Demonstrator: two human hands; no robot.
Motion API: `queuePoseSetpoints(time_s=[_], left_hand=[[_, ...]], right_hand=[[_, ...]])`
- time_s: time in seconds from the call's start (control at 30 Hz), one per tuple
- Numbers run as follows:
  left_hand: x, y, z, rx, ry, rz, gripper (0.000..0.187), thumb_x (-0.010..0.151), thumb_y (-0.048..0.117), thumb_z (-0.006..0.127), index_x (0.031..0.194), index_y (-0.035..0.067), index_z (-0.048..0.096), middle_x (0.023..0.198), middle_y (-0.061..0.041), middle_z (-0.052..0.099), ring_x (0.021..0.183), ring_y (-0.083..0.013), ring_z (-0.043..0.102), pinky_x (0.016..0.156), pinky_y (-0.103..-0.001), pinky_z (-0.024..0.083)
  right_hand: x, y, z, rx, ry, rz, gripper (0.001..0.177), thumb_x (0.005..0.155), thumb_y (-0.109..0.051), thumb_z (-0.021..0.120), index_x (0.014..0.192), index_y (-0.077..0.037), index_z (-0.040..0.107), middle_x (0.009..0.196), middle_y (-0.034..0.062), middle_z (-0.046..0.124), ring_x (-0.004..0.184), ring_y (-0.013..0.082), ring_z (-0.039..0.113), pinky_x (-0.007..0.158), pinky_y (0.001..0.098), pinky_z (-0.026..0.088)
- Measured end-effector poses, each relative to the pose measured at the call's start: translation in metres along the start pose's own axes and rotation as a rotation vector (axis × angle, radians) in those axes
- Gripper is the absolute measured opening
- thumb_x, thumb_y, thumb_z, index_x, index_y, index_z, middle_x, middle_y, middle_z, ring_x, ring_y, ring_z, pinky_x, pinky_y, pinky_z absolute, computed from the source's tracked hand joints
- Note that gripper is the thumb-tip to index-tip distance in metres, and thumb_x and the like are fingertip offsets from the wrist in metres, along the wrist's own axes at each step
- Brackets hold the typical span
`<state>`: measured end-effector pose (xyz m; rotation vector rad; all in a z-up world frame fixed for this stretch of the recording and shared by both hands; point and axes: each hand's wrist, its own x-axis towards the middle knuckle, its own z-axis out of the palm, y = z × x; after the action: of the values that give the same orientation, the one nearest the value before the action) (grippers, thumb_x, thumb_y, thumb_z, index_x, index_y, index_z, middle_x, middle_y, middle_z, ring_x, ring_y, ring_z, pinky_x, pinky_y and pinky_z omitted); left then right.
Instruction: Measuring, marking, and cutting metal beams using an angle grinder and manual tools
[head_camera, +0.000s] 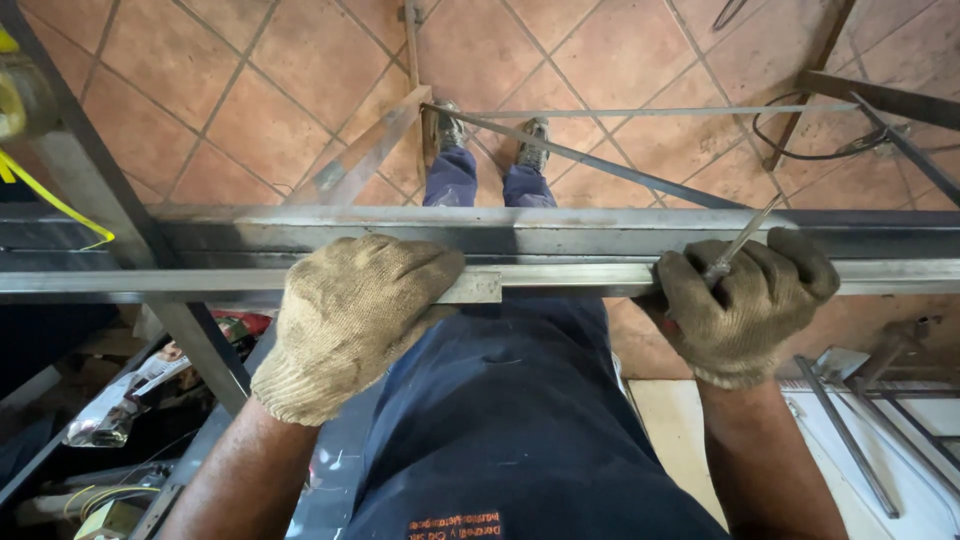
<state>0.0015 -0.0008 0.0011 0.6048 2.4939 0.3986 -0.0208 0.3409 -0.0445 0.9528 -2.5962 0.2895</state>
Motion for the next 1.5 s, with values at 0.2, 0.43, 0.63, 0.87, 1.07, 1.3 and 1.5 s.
queuePoseSetpoints(time_s=[0.2, 0.43, 0.63, 0.87, 1.07, 1.3, 1.5], left_hand=[[0.004, 0.001, -0.006, -0.021, -0.05, -0.018, 0.037, 0.097, 0.052, 0.053, 0.121, 0.025, 0.062, 0.106, 0.004, 0.069, 0.083, -0.0333, 0.067, 0.056, -0.052, 0.054], [0.004, 0.0, -0.005, -0.002, 0.011, -0.003, 0.037, 0.096, 0.051, 0.057, 0.121, 0.026, 0.065, 0.106, 0.004, 0.069, 0.084, -0.0317, 0.068, 0.059, -0.05, 0.054], [0.006, -0.003, -0.011, -0.15, 0.047, -0.003, 0.032, 0.096, 0.043, 0.061, 0.119, 0.021, 0.066, 0.106, -0.001, 0.069, 0.089, -0.0335, 0.067, 0.064, -0.05, 0.051], [0.009, -0.01, -0.005, -0.25, 0.093, -0.019, 0.028, 0.096, 0.035, 0.071, 0.117, 0.016, 0.068, 0.097, -0.002, 0.066, 0.085, -0.0225, 0.066, 0.069, -0.04, 0.055], [0.028, -0.01, -0.022, -0.311, -0.142, -0.216, 0.035, 0.09, 0.042, 0.061, 0.118, 0.025, 0.073, 0.124, -0.007, 0.068, 0.108, -0.0347, 0.065, 0.086, -0.052, 0.05], [0.028, 0.0, -0.032, -0.339, -0.145, -0.393, 0.044, 0.092, 0.065, 0.051, 0.126, 0.043, 0.068, 0.131, 0.002, 0.07, 0.129, -0.0245, 0.061, 0.106, -0.041, 0.048], [0.023, -0.008, -0.021, -0.246, -0.151, -0.311, 0.039, 0.093, 0.065, 0.051, 0.122, 0.045, 0.067, 0.126, 0.005, 0.071, 0.133, -0.0231, 0.058, 0.106, -0.045, 0.049]], right_hand=[[0.0, 0.001, -0.004, 0.019, -0.082, -0.002, 0.028, 0.101, -0.048, 0.073, 0.091, -0.022, 0.072, 0.079, 0.0004, 0.068, 0.071, 0.0261, 0.066, 0.09, 0.0459, 0.048], [0.002, -0.001, -0.004, 0.028, -0.072, 0.027, 0.032, 0.102, -0.049, 0.065, 0.086, -0.021, 0.071, 0.078, 0.0017, 0.063, 0.071, 0.0259, 0.065, 0.088, 0.045, 0.049], [0.01, -0.002, -0.001, 0.005, -0.06, 0.037, 0.033, 0.102, -0.042, 0.067, 0.077, -0.021, 0.07, 0.068, 0.0019, 0.058, 0.062, 0.0237, 0.065, 0.087, 0.042, 0.05], [0.018, 0.005, -0.005, 0.069, -0.168, 0.015, 0.029, 0.096, -0.047, 0.076, 0.085, -0.021, 0.071, 0.068, 0.0035, 0.057, 0.065, 0.0254, 0.061, 0.082, 0.0423, 0.055], [0.021, 0.009, -0.011, 0.115, -0.282, 0.023, 0.044, 0.072, -0.054, 0.091, 0.095, -0.02, 0.074, 0.069, 0.0049, 0.058, 0.071, 0.0275, 0.064, 0.088, 0.0433, 0.055], [0.024, -0.044, -0.039, 0.547, -0.179, 0.137, 0.049, 0.079, -0.033, 0.086, 0.116, -0.003, 0.076, 0.09, 0.0234, 0.066, 0.089, 0.0469, 0.069, 0.084, 0.0527, 0.057], [0.033, -0.088, -0.025, 0.595, -0.195, 0.273, 0.037, 0.078, -0.028, 0.084, 0.107, -0.007, 0.077, 0.086, 0.017, 0.069, 0.084, 0.0401, 0.071, 0.076, 0.046, 0.058]])
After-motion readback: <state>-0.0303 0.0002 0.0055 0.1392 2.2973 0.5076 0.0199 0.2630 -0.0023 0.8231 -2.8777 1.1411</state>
